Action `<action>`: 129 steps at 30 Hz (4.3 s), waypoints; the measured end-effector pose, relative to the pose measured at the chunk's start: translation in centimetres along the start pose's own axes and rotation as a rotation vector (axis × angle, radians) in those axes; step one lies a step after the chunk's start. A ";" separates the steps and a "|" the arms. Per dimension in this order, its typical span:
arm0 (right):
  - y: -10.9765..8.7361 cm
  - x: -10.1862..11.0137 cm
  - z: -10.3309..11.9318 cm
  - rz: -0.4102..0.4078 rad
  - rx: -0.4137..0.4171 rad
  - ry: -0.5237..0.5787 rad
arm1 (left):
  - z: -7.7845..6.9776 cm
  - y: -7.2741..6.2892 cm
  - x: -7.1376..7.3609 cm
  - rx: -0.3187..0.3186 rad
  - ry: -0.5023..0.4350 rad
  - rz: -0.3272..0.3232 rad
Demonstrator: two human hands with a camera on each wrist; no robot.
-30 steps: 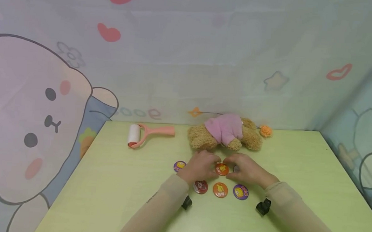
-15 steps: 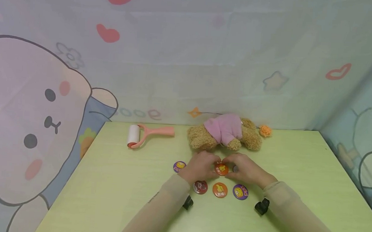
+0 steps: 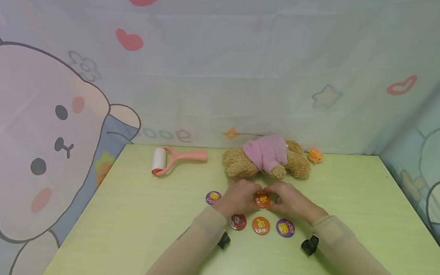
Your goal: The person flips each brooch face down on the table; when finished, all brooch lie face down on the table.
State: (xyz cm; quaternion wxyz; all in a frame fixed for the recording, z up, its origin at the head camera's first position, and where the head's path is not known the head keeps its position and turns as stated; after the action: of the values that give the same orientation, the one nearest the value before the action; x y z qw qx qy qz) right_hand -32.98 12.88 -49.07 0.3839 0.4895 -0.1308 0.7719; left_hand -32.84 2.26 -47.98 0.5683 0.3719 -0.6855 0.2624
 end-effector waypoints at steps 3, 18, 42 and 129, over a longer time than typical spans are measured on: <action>0.0 0.0 0.1 -0.003 0.003 0.006 | -0.1 0.0 0.1 -0.003 0.008 0.000; -0.2 0.2 0.2 -0.027 0.002 -0.040 | -0.2 0.0 0.1 -0.009 0.027 -0.027; -0.4 0.9 -0.2 -0.060 -0.045 0.117 | -0.1 0.5 0.9 -0.059 0.027 -0.092; -0.2 1.8 0.3 -0.182 0.039 0.017 | 0.6 -0.1 0.8 -0.033 -0.035 -0.099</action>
State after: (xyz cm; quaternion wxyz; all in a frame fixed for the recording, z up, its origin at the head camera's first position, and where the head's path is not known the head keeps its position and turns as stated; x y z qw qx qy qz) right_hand -33.11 13.71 -47.40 0.4442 0.5001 -0.0675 0.7403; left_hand -33.14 1.59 -47.28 0.5744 0.4006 -0.6804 0.2160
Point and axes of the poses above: each hand's wrist, its own y-axis towards the middle knuckle, its own x-axis out of the back of the hand, z = x × y, the point moved 9 cm from there along y, towards the middle knuckle, and after that the axes turned 2 degrees about x, right-handed, at the moved point
